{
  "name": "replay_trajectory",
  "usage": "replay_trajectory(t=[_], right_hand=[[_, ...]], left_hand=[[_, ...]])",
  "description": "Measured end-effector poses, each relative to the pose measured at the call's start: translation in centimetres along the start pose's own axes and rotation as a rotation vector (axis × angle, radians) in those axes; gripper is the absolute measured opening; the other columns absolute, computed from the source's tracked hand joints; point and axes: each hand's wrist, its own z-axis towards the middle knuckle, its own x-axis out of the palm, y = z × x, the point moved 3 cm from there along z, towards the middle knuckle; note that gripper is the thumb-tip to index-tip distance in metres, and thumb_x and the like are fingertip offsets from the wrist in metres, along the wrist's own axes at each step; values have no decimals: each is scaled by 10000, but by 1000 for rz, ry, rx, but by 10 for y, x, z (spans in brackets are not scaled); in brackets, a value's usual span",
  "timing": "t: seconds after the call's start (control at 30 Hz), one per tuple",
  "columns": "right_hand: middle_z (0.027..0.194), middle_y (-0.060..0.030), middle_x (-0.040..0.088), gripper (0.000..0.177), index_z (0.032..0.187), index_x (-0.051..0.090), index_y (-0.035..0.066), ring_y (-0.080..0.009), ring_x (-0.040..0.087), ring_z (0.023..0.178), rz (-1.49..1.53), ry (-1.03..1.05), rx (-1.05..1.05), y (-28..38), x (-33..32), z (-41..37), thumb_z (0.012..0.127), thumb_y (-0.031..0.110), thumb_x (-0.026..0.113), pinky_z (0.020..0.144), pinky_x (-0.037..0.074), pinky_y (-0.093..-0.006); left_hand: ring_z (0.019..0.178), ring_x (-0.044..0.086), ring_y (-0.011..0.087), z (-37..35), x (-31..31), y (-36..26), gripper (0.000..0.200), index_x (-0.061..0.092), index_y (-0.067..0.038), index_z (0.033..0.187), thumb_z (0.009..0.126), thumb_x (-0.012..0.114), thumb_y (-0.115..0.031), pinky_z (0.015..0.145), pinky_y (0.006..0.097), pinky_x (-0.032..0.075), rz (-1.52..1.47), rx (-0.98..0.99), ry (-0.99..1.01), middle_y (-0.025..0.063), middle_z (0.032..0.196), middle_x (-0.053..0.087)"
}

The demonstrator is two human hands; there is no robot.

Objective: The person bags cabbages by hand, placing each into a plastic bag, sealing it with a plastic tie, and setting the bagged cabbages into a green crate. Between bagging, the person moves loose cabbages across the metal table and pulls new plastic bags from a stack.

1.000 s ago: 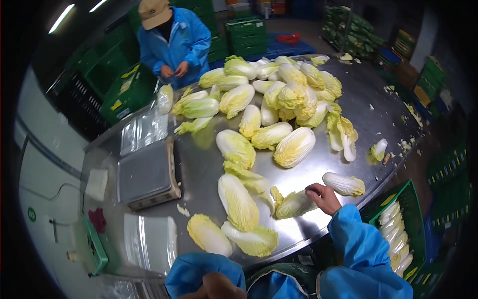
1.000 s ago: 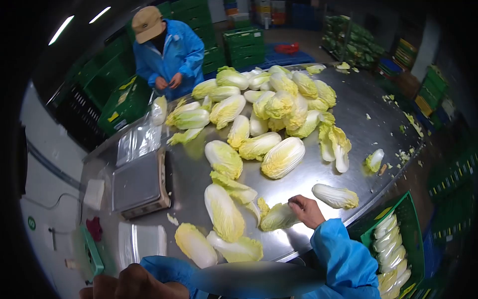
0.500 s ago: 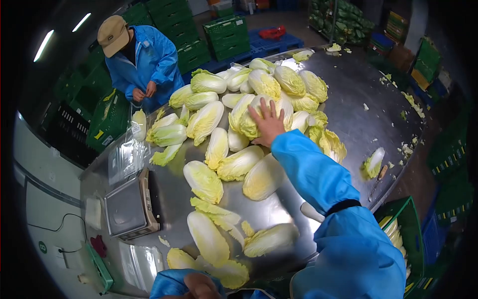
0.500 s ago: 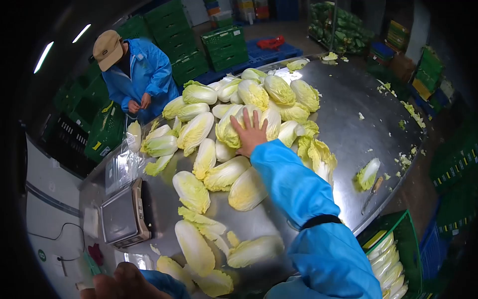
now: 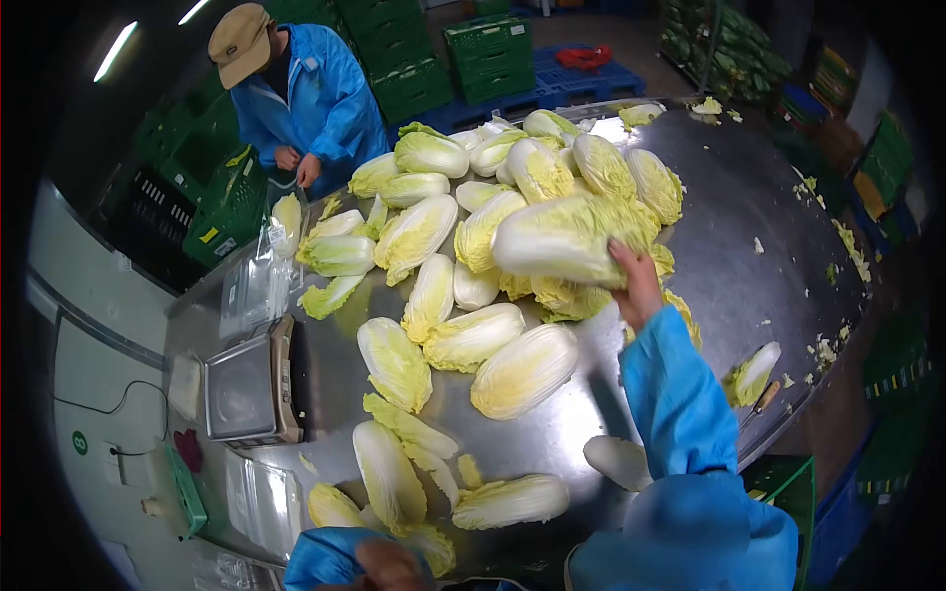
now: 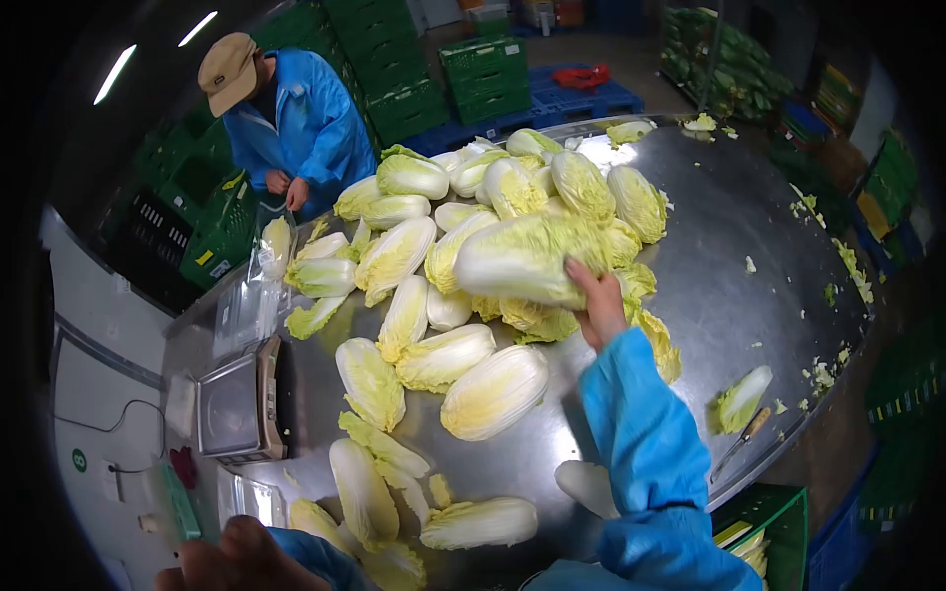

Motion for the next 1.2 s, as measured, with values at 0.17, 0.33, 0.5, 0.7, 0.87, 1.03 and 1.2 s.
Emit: replay_trajectory(t=[0.17,0.33,0.5,0.7,0.87,1.03,1.2], right_hand=[[1114,-122,598,431,1222,463,26,-240,608,996,184,48,221,-61,0,-91,833,109,627,817,539,-381],[1098,-104,604,413,1205,489,40,-234,613,977,179,-2,604,-140,-7,-148,838,167,630,817,532,-388],[1092,-111,609,429,1211,484,7,-233,607,987,92,71,658,-154,-26,-169,829,124,639,880,494,-378],[1170,-110,582,559,1287,445,-9,-193,564,1047,-404,507,618,-127,-32,-152,803,127,688,960,409,-329],[984,-88,659,378,1024,633,-13,-149,593,865,-786,215,124,-29,-15,-13,810,297,675,778,471,-315],[1375,-271,333,1017,1378,280,-9,-377,344,1275,-1173,-83,-378,-43,22,141,662,569,713,1048,288,-443],[1467,-227,159,1058,1441,156,107,-432,185,1335,-1721,-207,-67,-55,39,125,671,669,613,1033,242,-574]], left_hand=[[948,534,169,-36,-50,51,113,579,-50,907,814,580,-114,917,357,361,585,-145,-122,72,942,564],[967,531,160,-154,-134,151,255,508,-11,1062,814,565,-1,882,294,399,411,-777,-554,76,1020,569],[820,556,128,-240,-194,92,97,552,-9,926,830,558,-15,774,256,433,679,-795,-723,59,886,598],[788,545,121,-281,-214,50,71,541,-5,901,836,555,-32,751,257,434,655,-753,-891,59,843,598],[776,550,132,-301,-212,56,94,532,-1,920,841,558,-47,748,262,440,680,-790,-852,60,817,592],[849,528,164,-266,-189,56,171,579,9,960,857,590,-126,770,273,423,717,-920,-841,81,892,592],[842,525,155,-265,-187,32,183,578,0,986,866,592,-138,787,274,420,755,-937,-853,67,916,587]])
